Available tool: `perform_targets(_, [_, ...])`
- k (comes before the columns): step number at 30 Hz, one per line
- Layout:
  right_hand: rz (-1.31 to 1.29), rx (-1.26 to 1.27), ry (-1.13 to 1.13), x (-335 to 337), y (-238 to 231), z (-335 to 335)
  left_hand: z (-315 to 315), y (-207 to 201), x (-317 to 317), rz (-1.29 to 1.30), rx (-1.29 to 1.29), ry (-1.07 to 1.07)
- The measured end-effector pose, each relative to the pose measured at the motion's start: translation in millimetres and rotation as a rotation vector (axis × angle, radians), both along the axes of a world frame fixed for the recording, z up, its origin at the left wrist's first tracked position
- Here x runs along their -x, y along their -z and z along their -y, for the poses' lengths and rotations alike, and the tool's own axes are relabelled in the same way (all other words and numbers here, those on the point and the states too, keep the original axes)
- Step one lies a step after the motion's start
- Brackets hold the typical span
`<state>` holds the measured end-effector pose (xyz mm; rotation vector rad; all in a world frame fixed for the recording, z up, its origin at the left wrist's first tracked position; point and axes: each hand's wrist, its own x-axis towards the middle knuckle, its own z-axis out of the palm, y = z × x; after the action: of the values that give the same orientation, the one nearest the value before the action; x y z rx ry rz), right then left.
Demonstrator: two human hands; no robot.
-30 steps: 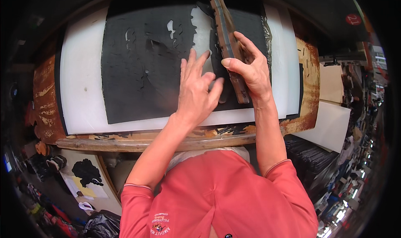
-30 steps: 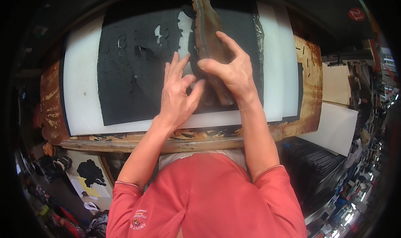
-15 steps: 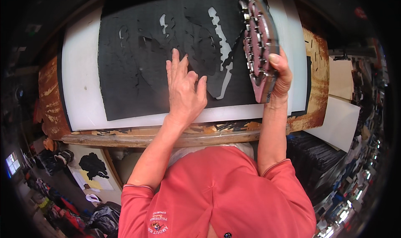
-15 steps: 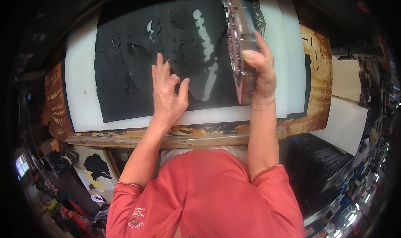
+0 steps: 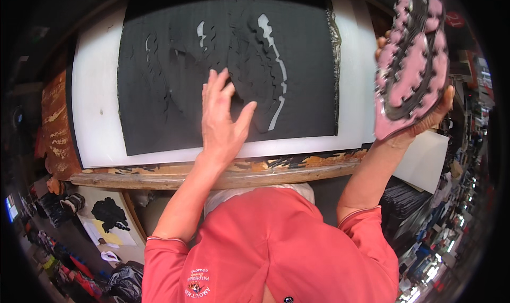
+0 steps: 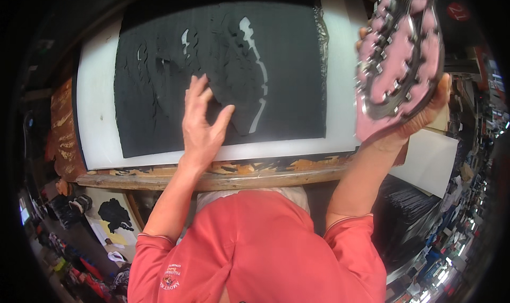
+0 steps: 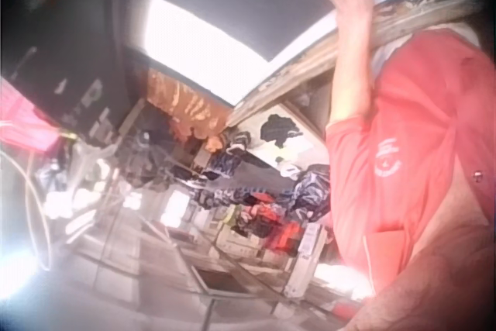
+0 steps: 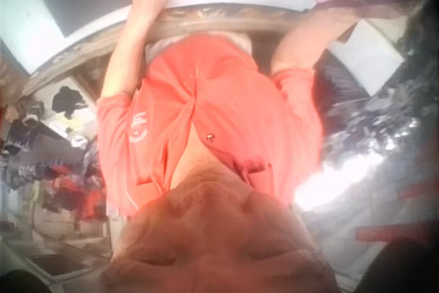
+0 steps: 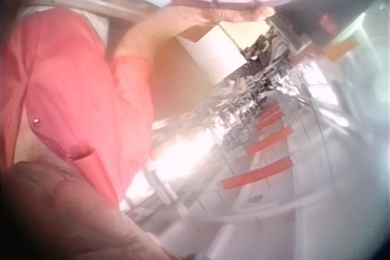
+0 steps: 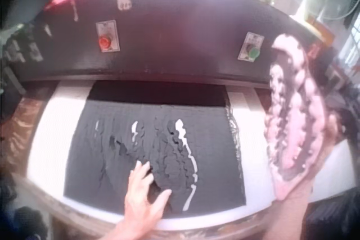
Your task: The person retrieves a large black rubber sheet, places it on a cutting table, and uses a metal template to cut out multiple identical shapes. The cut pieces are removed and set aside while the process repeats on the same sheet.
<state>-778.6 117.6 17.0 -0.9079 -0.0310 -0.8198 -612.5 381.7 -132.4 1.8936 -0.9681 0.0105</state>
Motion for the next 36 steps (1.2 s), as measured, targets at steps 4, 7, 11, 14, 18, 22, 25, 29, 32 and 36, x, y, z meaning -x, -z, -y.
perform_targets(4, [-0.244,-0.183,-0.080,2.8,18.8,-6.8,6.6,-6.5,-19.1,0.183,-0.021,0.022])
perform_targets(7, [-0.479,-0.188,-0.019,5.5,35.1,-18.0,8.1,-2.5,-47.9,0.225,-0.166,0.021])
perform_targets(11, [-0.791,0.232,0.035,-2.8,23.3,-11.0,3.4,6.8,-60.9,0.175,0.055,0.023])
perform_targets(14, [-0.798,1.088,0.044,-20.8,-3.8,1.2,2.3,9.7,-60.6,0.029,0.167,-0.013])
perform_targets(18, [-0.543,2.002,-0.135,-43.9,-33.3,13.0,1.7,6.7,-60.7,0.045,0.169,-0.001])
perform_targets(22, [-0.546,2.437,-0.334,-48.1,-7.7,25.8,1.7,7.0,-61.8,0.047,0.155,-0.004])
perform_targets(25, [-0.822,2.078,-0.218,-38.0,36.7,25.7,1.9,9.5,-61.9,0.054,0.148,0.003])
perform_targets(29, [-1.046,1.487,0.359,-22.9,90.3,-29.2,2.5,10.4,-62.1,0.037,0.146,0.003])
perform_targets(32, [-1.222,1.339,0.559,-36.8,112.6,-68.3,3.3,8.1,-61.8,0.066,0.115,0.022])
perform_targets(36, [-1.441,1.088,0.740,-76.2,117.7,-53.9,3.7,5.9,-59.7,0.170,0.015,0.062])
